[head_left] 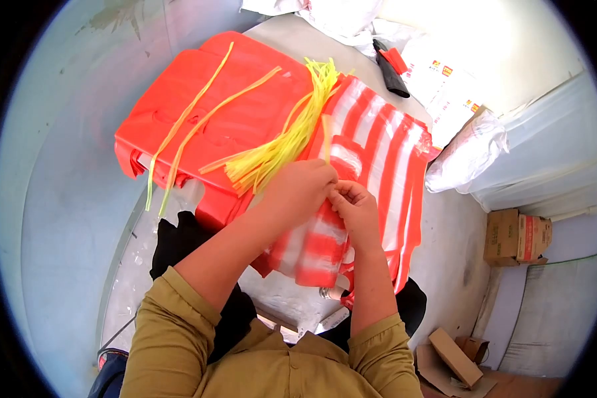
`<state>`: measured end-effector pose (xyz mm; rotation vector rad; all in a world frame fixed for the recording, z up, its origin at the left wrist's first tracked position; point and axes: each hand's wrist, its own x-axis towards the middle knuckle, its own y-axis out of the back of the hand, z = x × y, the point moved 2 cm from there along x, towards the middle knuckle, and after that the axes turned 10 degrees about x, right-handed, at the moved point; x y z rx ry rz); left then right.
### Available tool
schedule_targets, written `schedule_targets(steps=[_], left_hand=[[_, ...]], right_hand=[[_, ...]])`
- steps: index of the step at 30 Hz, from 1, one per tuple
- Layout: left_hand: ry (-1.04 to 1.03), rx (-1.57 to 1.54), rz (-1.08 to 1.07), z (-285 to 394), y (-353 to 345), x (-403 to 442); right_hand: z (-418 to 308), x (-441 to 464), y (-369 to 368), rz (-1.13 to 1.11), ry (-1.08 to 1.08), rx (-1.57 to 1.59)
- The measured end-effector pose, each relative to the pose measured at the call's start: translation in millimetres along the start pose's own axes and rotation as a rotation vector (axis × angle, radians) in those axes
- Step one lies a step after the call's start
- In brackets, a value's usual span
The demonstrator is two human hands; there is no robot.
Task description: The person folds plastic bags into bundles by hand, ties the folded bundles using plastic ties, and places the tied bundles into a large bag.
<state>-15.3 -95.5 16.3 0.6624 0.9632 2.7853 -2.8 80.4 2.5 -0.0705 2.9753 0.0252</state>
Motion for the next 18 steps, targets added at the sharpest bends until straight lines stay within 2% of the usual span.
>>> schedule_targets(steps=[4, 7, 10, 13, 18], left_hand=[[-0.094, -0.042, -0.068, 13.7, 6.2, -2.2], [-0.042, -0.221, 0.177, 22.2, 7.4, -2.8], [-0.074, -0.126, 0.168, 9.9, 2.5, -1.2], [-0.068, 0.084, -0.079, 1.1, -2.3, -0.2], [0.193, -0.074, -0.127, -5.3, -9.2, 1.7]], right_hand=[[9.6, 0.0, -0.7, -0.036, 0.023, -0.004], [9.8, -0.6, -0.6, -0.029, -0.004, 0.039], [11.3, 0.2, 1.4, -0.025, 0.054, -0.011], [8.1, -1.5, -2.9, -0.030, 0.108, 0.006], [10.5, -0.2, -0.1, -0.016, 0.148, 0.071]])
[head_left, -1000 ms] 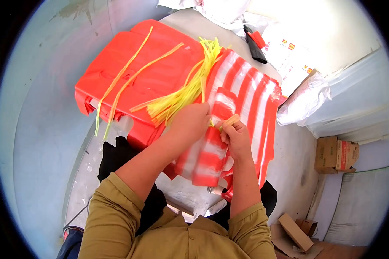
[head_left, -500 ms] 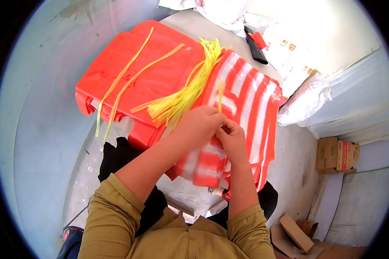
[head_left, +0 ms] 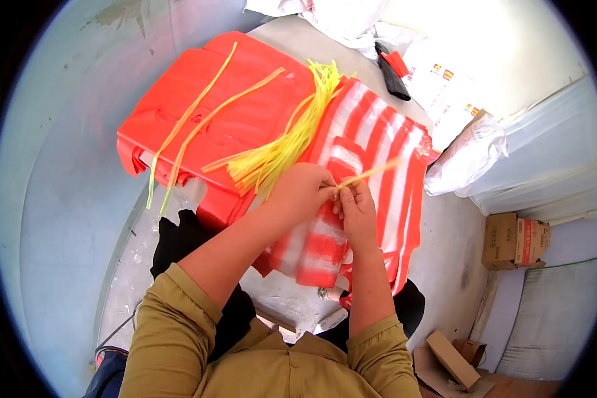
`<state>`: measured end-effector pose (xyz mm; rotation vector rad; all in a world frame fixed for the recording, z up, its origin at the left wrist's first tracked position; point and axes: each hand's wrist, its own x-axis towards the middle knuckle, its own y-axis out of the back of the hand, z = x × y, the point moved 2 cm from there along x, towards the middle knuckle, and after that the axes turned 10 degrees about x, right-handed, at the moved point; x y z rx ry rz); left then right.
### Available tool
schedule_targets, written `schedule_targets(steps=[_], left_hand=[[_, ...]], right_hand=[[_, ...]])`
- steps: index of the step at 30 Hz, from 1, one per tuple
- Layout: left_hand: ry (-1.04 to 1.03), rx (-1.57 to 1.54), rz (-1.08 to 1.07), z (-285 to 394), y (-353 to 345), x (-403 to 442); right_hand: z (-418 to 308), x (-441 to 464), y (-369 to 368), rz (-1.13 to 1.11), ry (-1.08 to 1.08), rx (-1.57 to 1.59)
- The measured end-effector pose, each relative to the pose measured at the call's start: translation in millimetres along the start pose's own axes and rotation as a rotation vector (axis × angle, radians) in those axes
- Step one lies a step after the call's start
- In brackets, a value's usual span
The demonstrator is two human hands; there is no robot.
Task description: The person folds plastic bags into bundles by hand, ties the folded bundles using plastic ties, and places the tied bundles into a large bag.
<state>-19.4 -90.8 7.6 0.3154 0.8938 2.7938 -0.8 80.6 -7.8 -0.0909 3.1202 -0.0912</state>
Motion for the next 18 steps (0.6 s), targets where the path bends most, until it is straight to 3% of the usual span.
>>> schedule_targets(steps=[3, 7, 12, 18], left_hand=[[0.126, -0.139, -0.019, -3.5, -2.2, -0.6], [0.169, -0.173, -0.064, -7.1, -5.2, -0.4], [0.033, 0.034, -0.069, -6.3, -3.4, -0.7], [-0.008, 0.045, -0.098, -5.0, 1.0, -3.1]], right_hand=[[-2.0, -1.7, -4.3, 0.066, -0.004, 0.035], [6.6, -0.9, 3.4, -0.039, 0.012, -0.147], [-8.9, -3.9, -7.9, 0.048, 0.272, -0.517], [-9.4, -4.8, -7.7, 0.079, 0.374, -0.552]])
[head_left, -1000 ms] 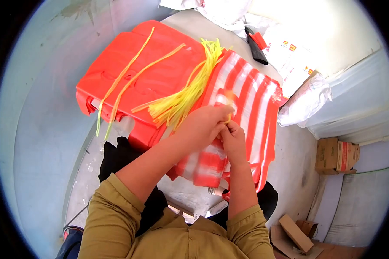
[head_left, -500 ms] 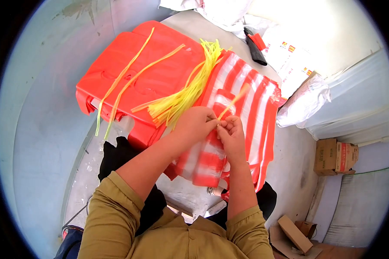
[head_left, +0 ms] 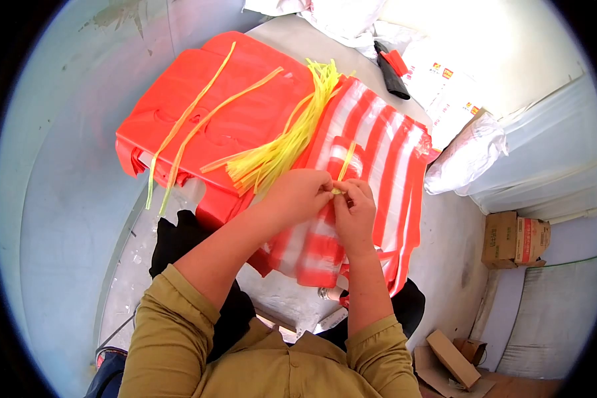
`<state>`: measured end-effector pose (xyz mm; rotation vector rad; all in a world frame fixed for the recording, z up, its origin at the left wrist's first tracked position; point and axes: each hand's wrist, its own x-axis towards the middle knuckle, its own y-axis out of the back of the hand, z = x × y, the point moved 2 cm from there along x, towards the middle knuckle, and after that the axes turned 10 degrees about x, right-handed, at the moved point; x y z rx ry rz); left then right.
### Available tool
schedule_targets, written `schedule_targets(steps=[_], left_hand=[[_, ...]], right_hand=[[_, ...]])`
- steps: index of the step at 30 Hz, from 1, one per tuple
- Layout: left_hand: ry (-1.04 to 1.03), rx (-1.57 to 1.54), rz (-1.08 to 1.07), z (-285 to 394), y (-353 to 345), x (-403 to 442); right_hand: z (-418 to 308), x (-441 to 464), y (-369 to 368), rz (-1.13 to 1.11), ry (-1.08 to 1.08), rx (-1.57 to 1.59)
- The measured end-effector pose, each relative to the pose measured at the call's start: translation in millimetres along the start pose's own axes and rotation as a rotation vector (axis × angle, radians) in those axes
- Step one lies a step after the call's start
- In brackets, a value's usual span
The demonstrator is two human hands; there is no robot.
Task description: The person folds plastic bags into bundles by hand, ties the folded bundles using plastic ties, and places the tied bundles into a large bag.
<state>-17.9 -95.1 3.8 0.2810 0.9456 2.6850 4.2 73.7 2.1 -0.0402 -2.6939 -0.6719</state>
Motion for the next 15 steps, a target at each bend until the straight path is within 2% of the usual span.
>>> schedule_targets(steps=[3, 6, 12, 15], left_hand=[[0.037, -0.093, 0.011, -1.8, -3.3, -2.1], [0.090, -0.128, 0.035, -2.0, -5.1, -3.0], [0.126, -0.162, 0.045, -4.2, -9.3, -2.9], [0.128, -0.184, 0.035, -6.9, -11.1, -1.4]], right_hand=[[2.6, -2.0, -1.3, 0.014, -0.037, 0.057], [4.9, -3.9, -1.4, -0.020, -0.175, 0.115], [2.0, 5.1, 4.8, -0.070, -0.501, 0.516], [4.8, 6.4, 8.6, -0.170, -0.472, 0.536]])
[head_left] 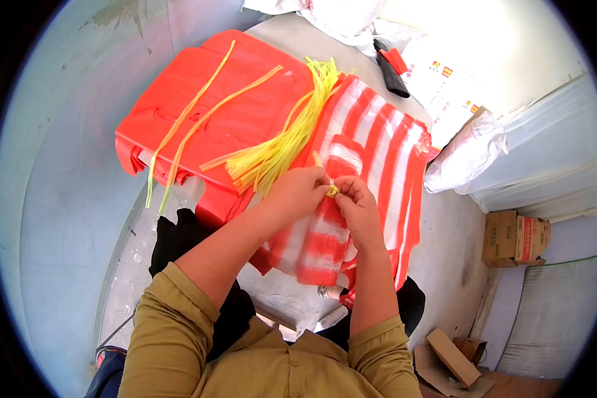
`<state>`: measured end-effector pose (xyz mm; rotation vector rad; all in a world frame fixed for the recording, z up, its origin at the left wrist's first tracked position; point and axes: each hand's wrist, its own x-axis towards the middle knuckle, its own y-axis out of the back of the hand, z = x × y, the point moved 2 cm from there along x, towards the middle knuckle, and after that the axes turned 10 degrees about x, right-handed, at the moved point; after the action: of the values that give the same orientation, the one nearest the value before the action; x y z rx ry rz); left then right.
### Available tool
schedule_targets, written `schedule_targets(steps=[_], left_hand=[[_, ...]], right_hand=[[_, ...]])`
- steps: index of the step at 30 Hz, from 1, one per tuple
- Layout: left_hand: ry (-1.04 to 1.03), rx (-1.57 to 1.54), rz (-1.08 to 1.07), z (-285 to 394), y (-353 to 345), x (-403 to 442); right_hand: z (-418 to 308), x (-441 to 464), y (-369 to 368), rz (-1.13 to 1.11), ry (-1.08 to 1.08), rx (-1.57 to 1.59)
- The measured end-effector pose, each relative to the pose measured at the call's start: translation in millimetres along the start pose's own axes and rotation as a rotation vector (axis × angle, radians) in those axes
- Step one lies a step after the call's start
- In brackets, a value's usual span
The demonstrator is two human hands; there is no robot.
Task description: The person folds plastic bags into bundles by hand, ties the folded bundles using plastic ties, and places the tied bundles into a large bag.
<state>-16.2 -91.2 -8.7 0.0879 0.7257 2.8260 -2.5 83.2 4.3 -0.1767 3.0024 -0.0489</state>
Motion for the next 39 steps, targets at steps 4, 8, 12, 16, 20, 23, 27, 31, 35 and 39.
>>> schedule_targets(steps=[4, 8, 12, 16, 20, 23, 27, 31, 35, 39], left_hand=[[0.007, 0.011, -0.026, 2.3, 2.0, 0.1], [0.022, 0.030, -0.041, 0.0, 0.2, 1.0], [-0.032, 0.121, 0.017, -0.7, 0.7, 1.3], [-0.064, 0.420, 0.102, 9.3, 7.7, 0.1], [-0.087, 0.574, 0.136, 4.5, 1.3, 4.8], [-0.186, 0.598, 0.255, 9.4, 1.8, 3.4], [-0.218, 0.382, 0.339, 12.4, 7.1, -10.0], [0.032, 0.106, -0.163, 12.7, 7.2, -32.3], [0.038, -0.081, -0.139, 4.0, 0.8, -38.9], [0.156, -0.326, -0.172, 6.2, 2.4, -40.1]], right_hand=[[7.0, -1.2, 4.6, -0.003, 0.038, -0.253], [1.2, -5.6, -5.6, 0.048, 0.266, -0.481], [-2.5, -8.7, -8.8, 0.073, 0.400, -0.502], [5.7, -10.0, -1.6, 0.074, 0.439, -0.479], [13.1, -16.5, 8.1, 0.027, 0.495, -0.598], [5.6, -25.7, 12.3, 0.115, 0.585, -0.728], [9.9, -35.8, 26.0, 0.297, 0.382, -0.718], [13.2, -51.5, 28.9, 0.181, 0.147, -0.466], [13.3, -49.3, 32.4, 0.193, 0.064, -0.388], [-50.1, -61.7, -1.3, 0.175, -0.025, 0.018]])
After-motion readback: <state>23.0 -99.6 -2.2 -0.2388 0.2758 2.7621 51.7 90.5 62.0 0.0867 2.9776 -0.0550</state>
